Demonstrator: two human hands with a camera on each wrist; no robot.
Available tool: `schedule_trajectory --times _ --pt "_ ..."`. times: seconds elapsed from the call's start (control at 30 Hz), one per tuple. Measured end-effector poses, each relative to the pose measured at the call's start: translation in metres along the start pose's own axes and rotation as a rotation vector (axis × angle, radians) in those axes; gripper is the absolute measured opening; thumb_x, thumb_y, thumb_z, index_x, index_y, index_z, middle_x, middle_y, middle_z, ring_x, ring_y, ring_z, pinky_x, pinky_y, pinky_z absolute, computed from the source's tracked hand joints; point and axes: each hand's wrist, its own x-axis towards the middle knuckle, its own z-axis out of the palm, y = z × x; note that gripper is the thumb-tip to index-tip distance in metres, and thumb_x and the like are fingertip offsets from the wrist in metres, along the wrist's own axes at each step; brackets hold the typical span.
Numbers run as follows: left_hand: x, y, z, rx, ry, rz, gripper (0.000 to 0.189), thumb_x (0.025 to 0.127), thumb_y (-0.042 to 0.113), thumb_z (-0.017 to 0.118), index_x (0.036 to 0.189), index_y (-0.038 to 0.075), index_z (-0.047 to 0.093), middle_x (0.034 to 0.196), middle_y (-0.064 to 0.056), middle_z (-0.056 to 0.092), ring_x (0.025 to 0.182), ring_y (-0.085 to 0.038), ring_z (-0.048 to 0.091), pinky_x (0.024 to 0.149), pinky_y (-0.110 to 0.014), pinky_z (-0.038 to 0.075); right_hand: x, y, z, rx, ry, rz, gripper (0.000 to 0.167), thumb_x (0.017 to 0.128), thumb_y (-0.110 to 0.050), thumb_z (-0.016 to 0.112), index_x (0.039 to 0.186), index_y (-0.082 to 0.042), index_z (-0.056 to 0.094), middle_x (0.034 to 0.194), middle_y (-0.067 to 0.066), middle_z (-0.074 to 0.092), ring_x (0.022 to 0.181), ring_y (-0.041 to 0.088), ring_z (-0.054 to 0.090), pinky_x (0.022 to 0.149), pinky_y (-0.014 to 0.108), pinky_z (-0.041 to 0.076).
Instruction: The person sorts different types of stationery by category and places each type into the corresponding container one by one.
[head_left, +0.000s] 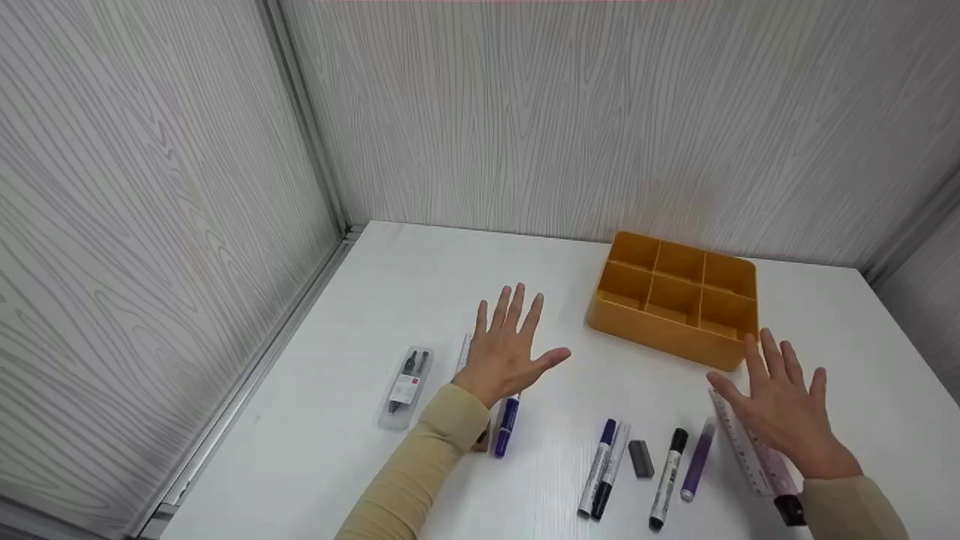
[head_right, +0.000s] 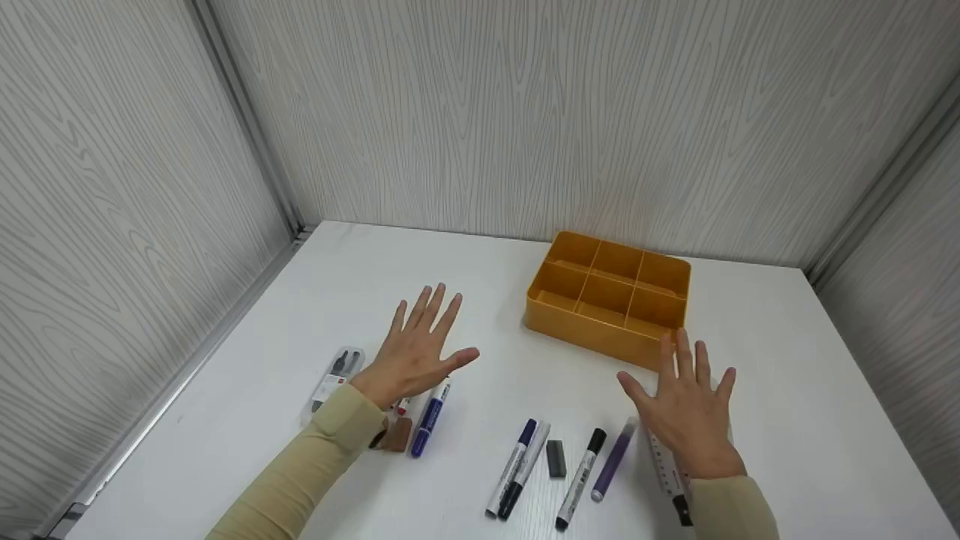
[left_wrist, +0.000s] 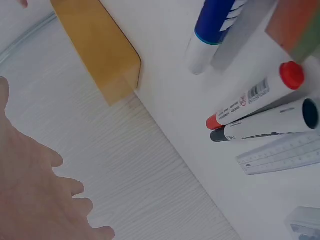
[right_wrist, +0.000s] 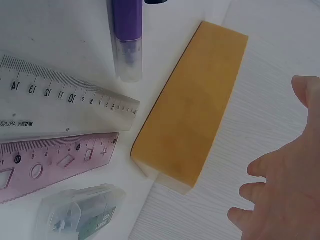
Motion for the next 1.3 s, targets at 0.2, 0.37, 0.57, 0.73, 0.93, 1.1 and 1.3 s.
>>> schedule_trajectory --times 0.2,0.37,0.57,0.73,0.93,1.1,1.3 --pt "0.024 0.015 0.004 0.045 -0.045 0.02 0.092 0.091 0.08 0.021 0.16 0.021 0.005 0.168 -0.009 0.001 0.156 -0.027 -0.001 0.124 -0.054 0.005 0.012 0.003 0.003 0.002 -0.037 0.023 0.095 0.098 -0.065 0.034 0.156 0.001 -0.001 0.162 0.03 -0.005 0.146 0.056 -0.003 0.104 0.079 -0.01" --pt "0.044 0.033 0.012 0.098 -0.103 0.047 0.085 0.095 0.073 0.025 0.16 0.021 0.006 0.168 -0.007 0.003 0.156 -0.026 0.003 0.124 -0.052 0.009 0.022 0.008 0.007 0.007 -0.072 0.046 0.096 0.099 -0.065 0.032 0.155 0.007 0.001 0.16 0.034 -0.002 0.145 0.057 -0.002 0.106 0.078 -0.007" --pt "0.065 0.057 0.022 0.073 -0.172 0.063 0.08 0.099 0.063 0.036 0.16 0.019 0.009 0.169 -0.006 0.006 0.156 -0.024 0.007 0.124 -0.048 0.014 0.026 0.015 0.016 0.004 -0.096 0.071 0.099 0.099 -0.065 0.032 0.153 0.011 0.001 0.158 0.038 0.002 0.144 0.058 0.002 0.109 0.077 -0.002" --pt "0.08 0.068 0.028 0.056 -0.152 0.069 0.075 0.101 0.053 0.043 0.159 0.012 0.018 0.166 -0.007 0.019 0.153 -0.023 0.021 0.122 -0.044 0.025 0.029 0.014 0.022 0.02 -0.062 0.069 0.097 0.099 -0.063 0.035 0.153 0.012 0.003 0.157 0.039 0.006 0.143 0.058 0.008 0.11 0.075 0.003" --pt "0.094 0.072 0.036 0.14 -0.13 0.066 0.068 0.103 0.043 0.048 0.158 0.013 0.022 0.165 -0.004 0.023 0.15 -0.019 0.028 0.116 -0.043 0.035 0.037 0.008 0.027 0.019 -0.011 0.045 0.092 0.1 -0.053 0.046 0.152 0.013 0.011 0.155 0.039 0.014 0.14 0.059 0.019 0.112 0.072 0.011" --pt "0.1 0.075 0.043 0.175 -0.188 0.02 0.065 0.105 0.038 0.044 0.159 0.019 0.016 0.168 0.003 0.013 0.153 -0.014 0.018 0.117 -0.046 0.034 0.04 0.002 0.028 0.019 -0.005 0.032 0.082 0.099 -0.037 0.054 0.152 0.012 0.014 0.156 0.038 0.016 0.14 0.058 0.02 0.113 0.071 0.011" --pt "0.098 0.071 0.049 0.229 -0.204 0.009 0.064 0.104 0.037 0.045 0.159 0.018 0.018 0.167 0.002 0.016 0.153 -0.012 0.018 0.116 -0.047 0.035 0.039 -0.001 0.027 0.044 -0.053 0.068 0.085 0.1 -0.042 0.051 0.155 0.007 0.008 0.16 0.033 0.009 0.144 0.055 0.012 0.116 0.068 0.004"
